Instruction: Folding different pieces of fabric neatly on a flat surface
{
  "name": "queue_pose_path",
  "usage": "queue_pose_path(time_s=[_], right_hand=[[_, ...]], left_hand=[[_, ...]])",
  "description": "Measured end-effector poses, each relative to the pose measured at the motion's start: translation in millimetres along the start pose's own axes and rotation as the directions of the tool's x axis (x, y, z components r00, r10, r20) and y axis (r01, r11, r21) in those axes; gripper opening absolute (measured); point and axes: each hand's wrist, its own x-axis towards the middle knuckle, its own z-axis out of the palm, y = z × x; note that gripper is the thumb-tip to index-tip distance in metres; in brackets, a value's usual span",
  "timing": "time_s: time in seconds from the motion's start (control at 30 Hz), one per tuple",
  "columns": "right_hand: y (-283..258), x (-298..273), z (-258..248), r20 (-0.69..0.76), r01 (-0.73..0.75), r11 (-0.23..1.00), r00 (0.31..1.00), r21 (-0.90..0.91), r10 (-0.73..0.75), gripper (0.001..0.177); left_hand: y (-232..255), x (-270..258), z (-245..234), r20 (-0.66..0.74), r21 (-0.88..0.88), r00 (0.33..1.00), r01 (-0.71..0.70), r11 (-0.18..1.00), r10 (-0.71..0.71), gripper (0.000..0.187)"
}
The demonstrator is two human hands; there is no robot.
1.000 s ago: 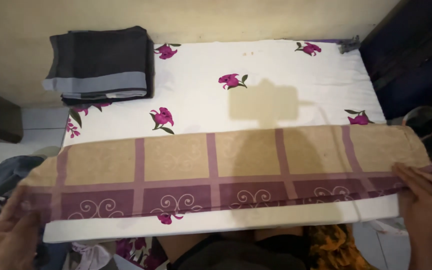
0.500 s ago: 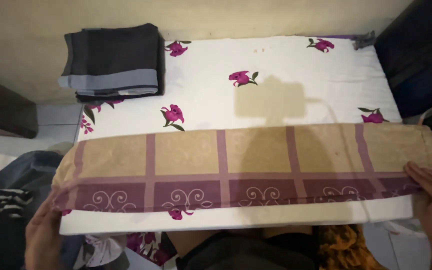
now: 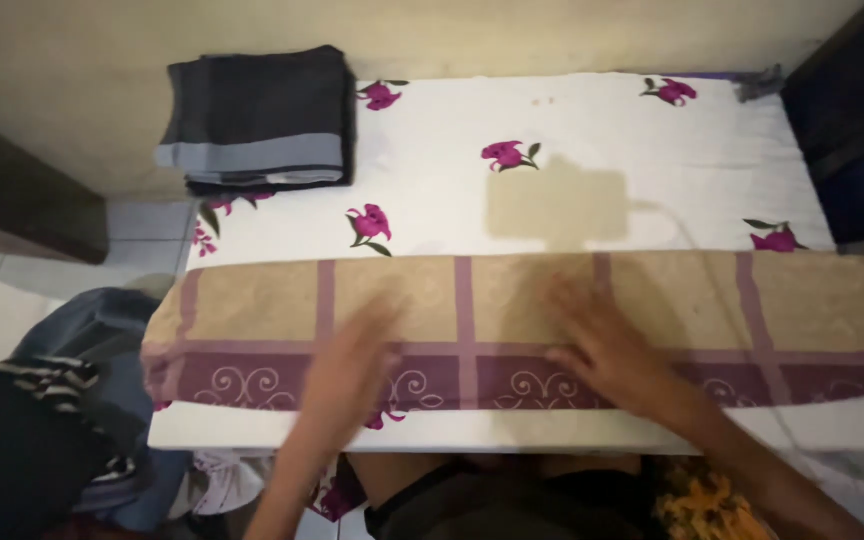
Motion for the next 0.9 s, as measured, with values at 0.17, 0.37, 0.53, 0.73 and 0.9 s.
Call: queue_pose_path(time_s=[0.17, 0.37, 0.53, 0.73, 0.9], right_hand=[[59.4, 23.2, 38.6, -0.030, 0.370, 0.748, 0.887, -0.551, -0.461, 0.080], [40.8, 8.4, 16.7, -0.102, 0.316, 0.851, 0.915, -0.419, -0.390, 0.081], [37.8, 10.1, 15.9, -0.080, 0.291, 0.891, 0.938, -0.350, -0.337, 0.080], [36.3, 11.9, 12.2, -0.010, 0.250, 0.916, 0.964, -0.314, -0.267, 0.085], [33.2, 21.6, -2.9, -0.058, 0.353, 0.901, 0.924, -0.254, -0.379, 0.087]], left_hand=[[7.3, 5.6, 54.1, -0.552, -0.602, 0.813, -0.236, 0.763, -0.184, 0.055], [-84.2, -45.6, 59.2, 0.070, -0.338, 0.909, 0.409, 0.848, -0.410, 0.083], [-113.2, -62.1, 62.7, 0.245, -0.808, 0.786, 0.489, 0.328, -0.568, 0.061], [-135.7, -49.3, 155.2, 0.295, -0.767, 0.753, 0.554, 0.324, -0.589, 0.061], [-63.4, 3.0, 116.8, -0.222, -0.936, 0.779, -0.002, 0.352, -0.587, 0.073]])
